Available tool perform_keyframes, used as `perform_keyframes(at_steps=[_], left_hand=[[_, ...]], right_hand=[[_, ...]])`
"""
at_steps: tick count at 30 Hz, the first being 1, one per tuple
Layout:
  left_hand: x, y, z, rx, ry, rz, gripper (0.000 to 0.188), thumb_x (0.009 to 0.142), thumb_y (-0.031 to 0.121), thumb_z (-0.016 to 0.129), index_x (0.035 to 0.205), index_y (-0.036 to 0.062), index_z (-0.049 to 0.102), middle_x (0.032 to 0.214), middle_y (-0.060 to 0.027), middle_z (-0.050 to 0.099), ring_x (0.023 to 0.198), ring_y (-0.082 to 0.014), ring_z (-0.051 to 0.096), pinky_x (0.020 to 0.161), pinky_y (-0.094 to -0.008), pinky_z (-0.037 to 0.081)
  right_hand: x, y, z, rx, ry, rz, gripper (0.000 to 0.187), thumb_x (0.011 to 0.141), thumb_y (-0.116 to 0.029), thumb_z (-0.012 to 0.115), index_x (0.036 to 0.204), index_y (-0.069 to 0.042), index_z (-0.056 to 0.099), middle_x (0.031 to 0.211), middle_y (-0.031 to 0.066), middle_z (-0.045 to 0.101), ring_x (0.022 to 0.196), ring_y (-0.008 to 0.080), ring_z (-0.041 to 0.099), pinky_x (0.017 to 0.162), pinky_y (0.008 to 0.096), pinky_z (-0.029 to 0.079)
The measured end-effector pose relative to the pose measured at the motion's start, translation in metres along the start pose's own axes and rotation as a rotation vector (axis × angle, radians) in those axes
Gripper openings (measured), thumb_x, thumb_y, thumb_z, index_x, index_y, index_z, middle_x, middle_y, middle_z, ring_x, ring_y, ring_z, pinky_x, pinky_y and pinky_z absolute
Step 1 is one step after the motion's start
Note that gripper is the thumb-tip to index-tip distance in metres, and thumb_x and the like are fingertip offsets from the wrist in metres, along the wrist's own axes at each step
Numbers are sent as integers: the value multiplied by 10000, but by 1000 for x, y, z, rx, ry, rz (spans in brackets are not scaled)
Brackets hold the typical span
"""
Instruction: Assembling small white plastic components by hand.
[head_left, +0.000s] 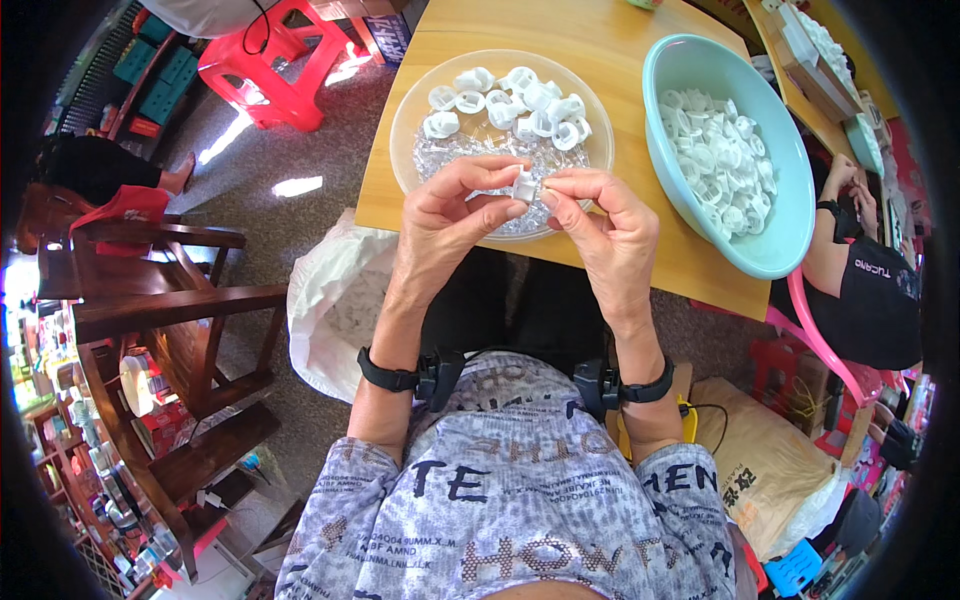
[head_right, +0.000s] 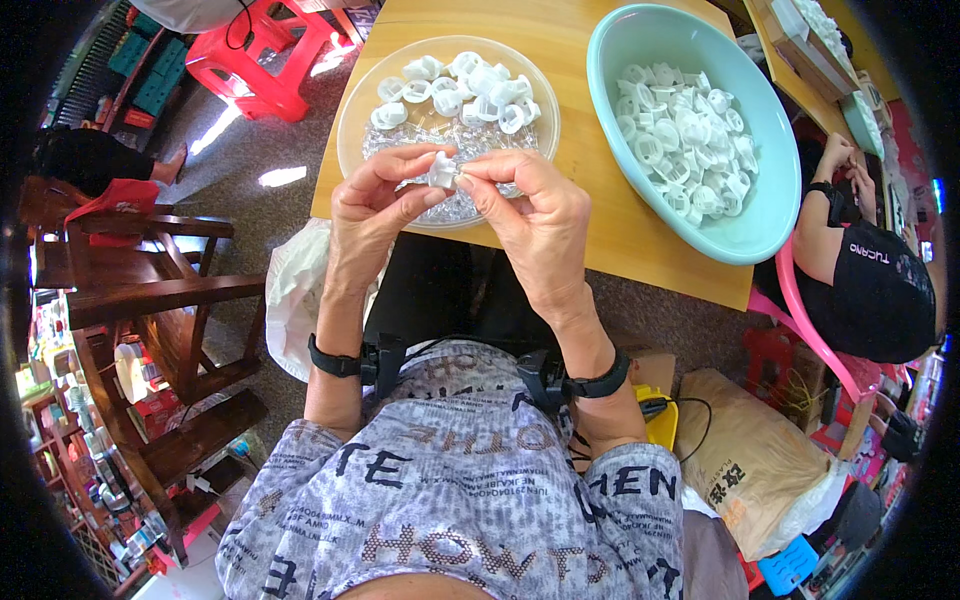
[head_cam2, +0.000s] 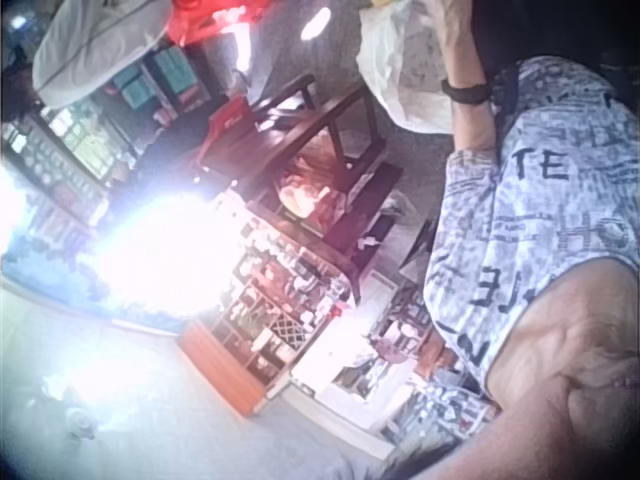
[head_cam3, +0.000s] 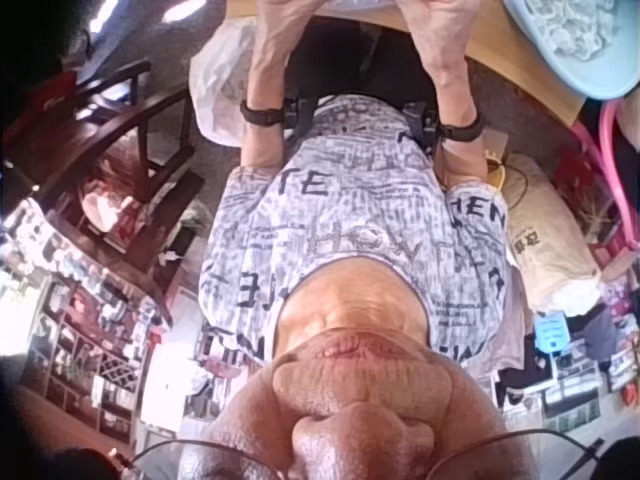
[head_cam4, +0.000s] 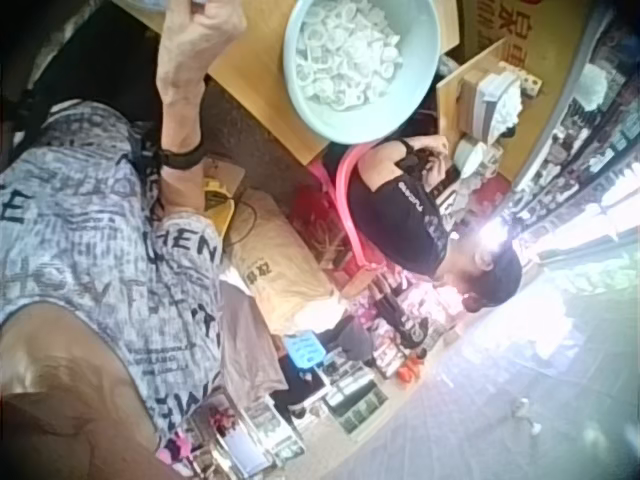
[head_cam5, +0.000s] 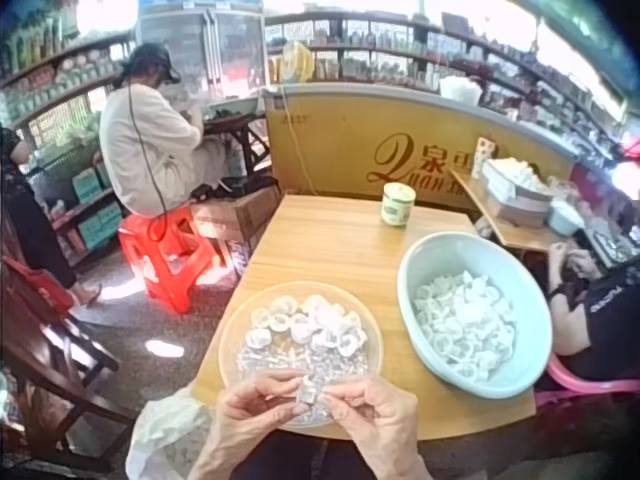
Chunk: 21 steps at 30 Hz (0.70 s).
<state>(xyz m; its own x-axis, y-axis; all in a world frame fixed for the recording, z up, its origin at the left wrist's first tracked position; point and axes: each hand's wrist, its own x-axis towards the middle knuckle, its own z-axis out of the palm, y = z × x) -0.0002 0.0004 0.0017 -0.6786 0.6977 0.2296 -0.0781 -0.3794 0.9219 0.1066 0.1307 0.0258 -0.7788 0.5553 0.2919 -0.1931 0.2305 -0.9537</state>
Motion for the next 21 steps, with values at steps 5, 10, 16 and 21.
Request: perform_keyframes(at_steps=[5, 10, 16, 21], left_hand=[[1, -3, -4, 94, -63, 29, 160, 797, -112, 643, 899, 10, 620, 1183, -188, 586, 1060, -197, 588, 879, -318, 543], [1, -8, -1, 76, -30, -10, 178, 763, -66, 714, 917, -3, 652, 1121, -142, 616, 1032, -157, 587, 849, -272, 516], [20, 4, 5, 418, 63, -98, 327, 800, 58, 707, 1123, 46, 657, 1056, -94, 652, 924, -160, 627, 783, -270, 518], [37, 6, -7, 897, 105, -108, 270, 789, 84, 686, 1054, 35, 674, 994, -109, 655, 807, -247, 622, 719, -323, 493]], right_hand=[[2, 3, -4, 49, -48, 3, 73, 822, 8, 681, 889, 8, 653, 879, 67, 661, 748, 95, 612, 634, 232, 525], [3, 13, -6, -30, -76, 25, 61, 832, -13, 674, 881, 6, 643, 859, 58, 664, 738, 94, 611, 613, 232, 512], [16, -3, -24, -176, 81, -25, 56, 854, -41, 665, 890, -6, 642, 857, 46, 665, 734, 81, 600, 607, 221, 501], [36, -28, -84, -405, 451, -88, 123, 870, -98, 665, 965, -20, 657, 904, 32, 651, 760, 86, 577, 637, 215, 500]])
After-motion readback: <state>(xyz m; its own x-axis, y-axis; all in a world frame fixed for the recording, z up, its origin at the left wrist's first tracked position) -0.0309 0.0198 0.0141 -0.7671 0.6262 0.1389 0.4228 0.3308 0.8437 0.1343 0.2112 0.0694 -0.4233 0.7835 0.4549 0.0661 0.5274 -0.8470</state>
